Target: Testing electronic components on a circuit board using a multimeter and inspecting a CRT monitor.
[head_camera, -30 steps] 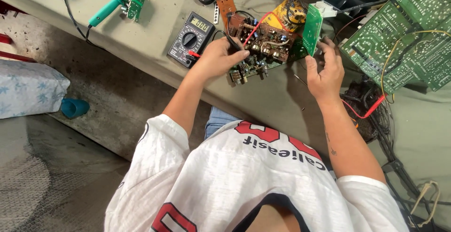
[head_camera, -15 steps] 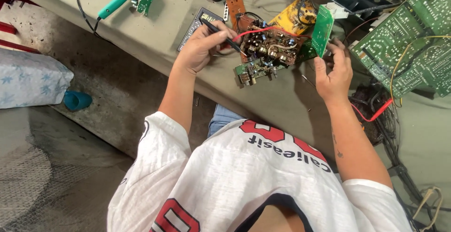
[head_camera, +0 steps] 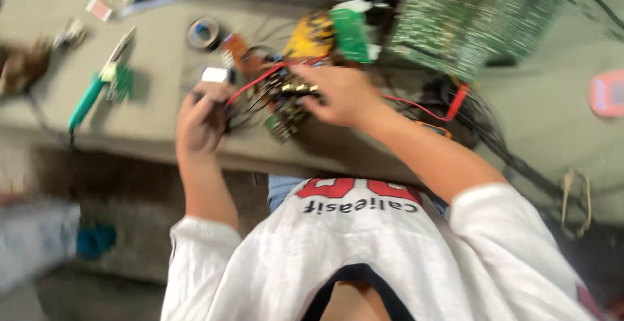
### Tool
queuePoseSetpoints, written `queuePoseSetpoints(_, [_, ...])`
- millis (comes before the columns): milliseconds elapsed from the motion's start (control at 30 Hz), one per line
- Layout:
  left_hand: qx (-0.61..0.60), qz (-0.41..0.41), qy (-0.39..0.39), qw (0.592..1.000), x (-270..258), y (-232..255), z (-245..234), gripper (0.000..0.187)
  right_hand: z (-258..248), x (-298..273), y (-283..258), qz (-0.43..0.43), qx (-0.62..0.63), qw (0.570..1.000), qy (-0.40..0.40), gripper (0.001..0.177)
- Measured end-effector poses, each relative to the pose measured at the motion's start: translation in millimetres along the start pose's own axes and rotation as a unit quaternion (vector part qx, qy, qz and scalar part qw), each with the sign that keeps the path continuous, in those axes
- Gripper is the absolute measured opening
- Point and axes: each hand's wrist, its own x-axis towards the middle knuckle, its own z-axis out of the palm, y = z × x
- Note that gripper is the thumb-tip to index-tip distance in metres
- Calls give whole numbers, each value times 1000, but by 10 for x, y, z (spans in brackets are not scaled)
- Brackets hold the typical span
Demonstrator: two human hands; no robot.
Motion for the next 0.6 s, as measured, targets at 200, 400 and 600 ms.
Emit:
queuePoseSetpoints(200, [6, 31, -99, 995, -230, 193, 176, 26, 227, 277, 80, 104, 35, 977, -184, 69])
queuePoseSetpoints(400, [-30, 32, -126, 991, -221, 109, -73, 30, 272, 384, 117, 98, -49, 988, -107, 19])
queuePoseSetpoints(600, [-36, 32, -125, 991, -180, 74, -52, 30, -621, 656, -107, -83, -122, 976, 157, 3])
